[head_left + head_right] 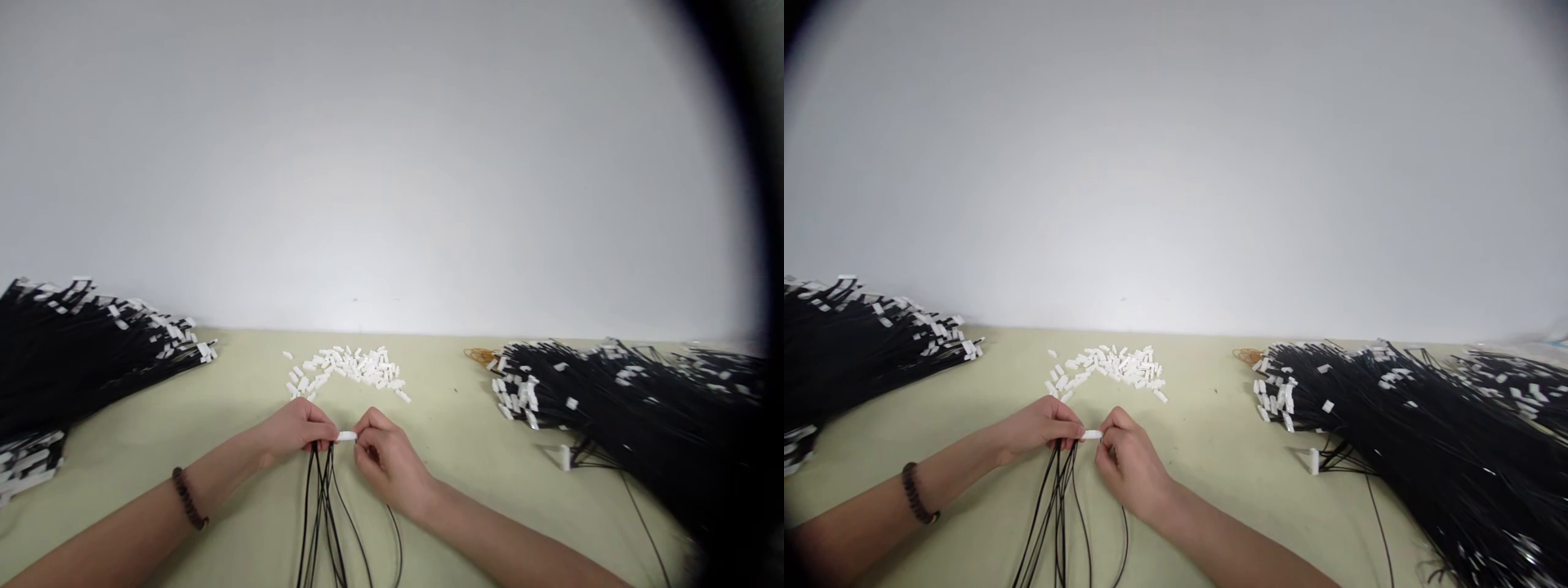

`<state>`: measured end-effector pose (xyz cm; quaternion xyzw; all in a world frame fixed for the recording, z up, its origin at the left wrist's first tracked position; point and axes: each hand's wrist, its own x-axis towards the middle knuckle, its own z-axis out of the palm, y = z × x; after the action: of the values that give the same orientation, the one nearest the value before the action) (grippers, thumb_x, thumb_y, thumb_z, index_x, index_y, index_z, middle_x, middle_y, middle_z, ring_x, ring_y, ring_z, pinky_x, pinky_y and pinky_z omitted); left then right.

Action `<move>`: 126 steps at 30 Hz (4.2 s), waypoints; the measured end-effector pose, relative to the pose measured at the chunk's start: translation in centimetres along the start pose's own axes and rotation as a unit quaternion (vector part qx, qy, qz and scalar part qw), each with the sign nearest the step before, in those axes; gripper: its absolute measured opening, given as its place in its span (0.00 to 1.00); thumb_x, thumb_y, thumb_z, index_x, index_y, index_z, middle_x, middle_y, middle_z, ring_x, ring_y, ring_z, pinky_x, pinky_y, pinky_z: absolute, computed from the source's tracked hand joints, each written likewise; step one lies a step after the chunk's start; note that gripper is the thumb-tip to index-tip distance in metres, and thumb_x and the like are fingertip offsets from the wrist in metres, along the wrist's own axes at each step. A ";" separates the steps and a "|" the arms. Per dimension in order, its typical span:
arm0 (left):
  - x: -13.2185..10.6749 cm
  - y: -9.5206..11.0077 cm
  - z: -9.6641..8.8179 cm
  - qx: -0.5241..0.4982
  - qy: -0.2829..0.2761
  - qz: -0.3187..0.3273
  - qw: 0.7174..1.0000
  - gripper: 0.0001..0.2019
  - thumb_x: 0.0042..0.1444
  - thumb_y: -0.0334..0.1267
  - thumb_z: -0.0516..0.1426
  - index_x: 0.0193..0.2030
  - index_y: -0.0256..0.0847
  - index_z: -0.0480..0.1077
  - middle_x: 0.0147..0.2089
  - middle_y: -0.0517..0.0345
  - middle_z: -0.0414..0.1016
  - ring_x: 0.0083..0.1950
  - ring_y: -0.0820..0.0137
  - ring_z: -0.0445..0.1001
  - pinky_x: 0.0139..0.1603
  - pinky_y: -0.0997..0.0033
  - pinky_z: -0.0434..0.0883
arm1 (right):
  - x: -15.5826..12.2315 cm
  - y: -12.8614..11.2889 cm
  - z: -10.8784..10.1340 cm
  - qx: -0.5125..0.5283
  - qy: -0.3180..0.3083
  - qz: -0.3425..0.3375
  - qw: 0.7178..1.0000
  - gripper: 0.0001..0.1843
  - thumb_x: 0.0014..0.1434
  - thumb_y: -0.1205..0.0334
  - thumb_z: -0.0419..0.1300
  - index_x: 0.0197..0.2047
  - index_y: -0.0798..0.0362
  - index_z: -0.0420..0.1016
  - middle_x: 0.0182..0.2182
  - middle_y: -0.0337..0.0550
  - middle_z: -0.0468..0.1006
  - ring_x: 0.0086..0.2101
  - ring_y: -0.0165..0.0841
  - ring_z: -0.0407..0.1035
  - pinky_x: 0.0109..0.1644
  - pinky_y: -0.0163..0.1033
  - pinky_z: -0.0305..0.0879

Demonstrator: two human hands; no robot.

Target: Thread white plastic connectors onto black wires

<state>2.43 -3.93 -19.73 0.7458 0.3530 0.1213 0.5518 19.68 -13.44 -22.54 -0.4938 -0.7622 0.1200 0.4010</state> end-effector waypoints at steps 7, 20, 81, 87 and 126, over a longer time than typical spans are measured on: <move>0.0 0.0 0.0 -0.008 -0.005 -0.004 1.000 0.15 0.44 0.46 0.56 0.25 0.33 0.71 0.22 0.58 0.66 0.25 0.76 0.58 0.26 0.77 0.54 | 0.0 -0.2 -0.1 0.009 0.001 0.004 1.000 0.08 0.54 0.72 0.47 0.24 0.57 0.61 0.33 0.41 0.63 0.26 0.24 0.58 0.28 0.30 0.55; -0.2 0.3 0.1 -0.011 -0.023 0.011 1.000 0.14 0.45 0.46 0.56 0.23 0.33 0.69 0.23 0.58 0.66 0.25 0.76 0.57 0.27 0.77 0.54 | 0.0 -0.6 -0.1 -0.039 0.014 -0.007 0.999 0.06 0.52 0.74 0.47 0.26 0.56 0.58 0.33 0.42 0.61 0.29 0.26 0.59 0.32 0.32 0.58; 0.1 0.7 1.1 0.002 0.027 -0.006 1.000 0.13 0.43 0.44 0.54 0.22 0.34 0.70 0.21 0.60 0.64 0.24 0.77 0.57 0.26 0.77 0.55 | 1.1 -0.4 1.6 0.046 -0.063 0.181 0.980 0.13 0.53 0.62 0.48 0.23 0.56 0.69 0.19 0.39 0.70 0.20 0.25 0.60 0.22 0.29 0.49; 0.5 0.2 0.8 0.006 0.047 -0.011 0.999 0.15 0.42 0.46 0.55 0.22 0.34 0.70 0.22 0.59 0.66 0.24 0.76 0.58 0.26 0.77 0.56 | 1.1 -0.5 0.9 0.181 -0.087 0.268 0.942 0.09 0.42 0.70 0.52 0.30 0.57 0.68 0.20 0.39 0.71 0.17 0.24 0.60 0.20 0.28 0.52; 1.1 -0.9 0.1 -0.044 0.089 -0.030 0.995 0.16 0.42 0.47 0.56 0.28 0.35 0.73 0.24 0.57 0.67 0.26 0.75 0.61 0.24 0.77 0.56 | -0.2 1.0 -0.9 -0.077 0.011 0.081 0.994 0.11 0.55 0.63 0.48 0.23 0.56 0.61 0.20 0.36 0.66 0.22 0.24 0.57 0.25 0.30 0.48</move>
<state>2.95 -3.15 -20.78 0.6963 0.4171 0.1859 0.5538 21.07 -13.26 -22.63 -0.5850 -0.7220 0.0874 0.3589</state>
